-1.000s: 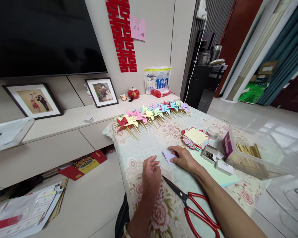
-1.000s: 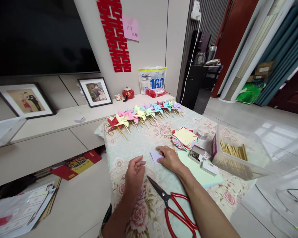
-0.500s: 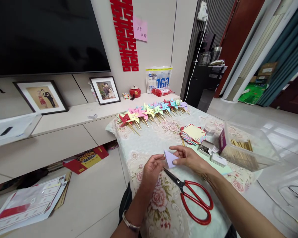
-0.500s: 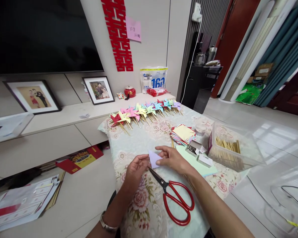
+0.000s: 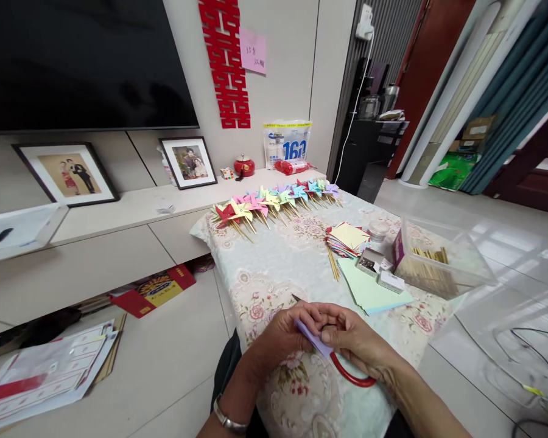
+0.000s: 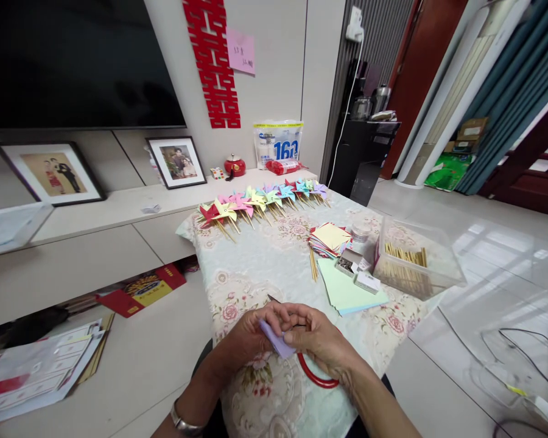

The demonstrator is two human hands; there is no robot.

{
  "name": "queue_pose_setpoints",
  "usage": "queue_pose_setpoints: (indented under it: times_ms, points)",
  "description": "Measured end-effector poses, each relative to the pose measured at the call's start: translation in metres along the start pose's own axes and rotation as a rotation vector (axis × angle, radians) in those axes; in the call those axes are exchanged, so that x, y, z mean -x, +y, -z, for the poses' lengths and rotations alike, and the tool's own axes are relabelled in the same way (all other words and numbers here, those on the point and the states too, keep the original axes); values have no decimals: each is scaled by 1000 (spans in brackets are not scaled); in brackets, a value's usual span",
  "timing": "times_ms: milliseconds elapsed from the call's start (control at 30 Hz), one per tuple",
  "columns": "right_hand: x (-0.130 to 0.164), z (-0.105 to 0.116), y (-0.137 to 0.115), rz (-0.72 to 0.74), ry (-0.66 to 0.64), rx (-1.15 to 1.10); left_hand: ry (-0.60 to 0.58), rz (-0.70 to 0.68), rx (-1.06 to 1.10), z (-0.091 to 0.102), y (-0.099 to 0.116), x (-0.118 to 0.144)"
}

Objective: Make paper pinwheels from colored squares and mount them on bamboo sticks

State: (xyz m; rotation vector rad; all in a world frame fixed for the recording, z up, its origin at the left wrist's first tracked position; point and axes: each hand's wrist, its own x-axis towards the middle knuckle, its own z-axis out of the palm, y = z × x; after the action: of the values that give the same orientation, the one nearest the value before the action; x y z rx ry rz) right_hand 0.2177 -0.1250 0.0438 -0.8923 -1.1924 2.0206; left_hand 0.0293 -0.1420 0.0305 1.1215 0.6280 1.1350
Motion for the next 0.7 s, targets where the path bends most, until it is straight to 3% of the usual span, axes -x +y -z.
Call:
queue_pose_setpoints:
  times_ms: [167,267,433,700]
  points:
    - [17,11,-4,174,291,603,153,-66,-5,2,-7,1]
    - [33,18,-3,277,415,999,316,-17,121,-1,-9,5]
    - [51,22,11,288,364,1322,575,86,385,-11,-10,11]
    - [49,15,2,165,255,1520,638,176,348,-25,-3,19]
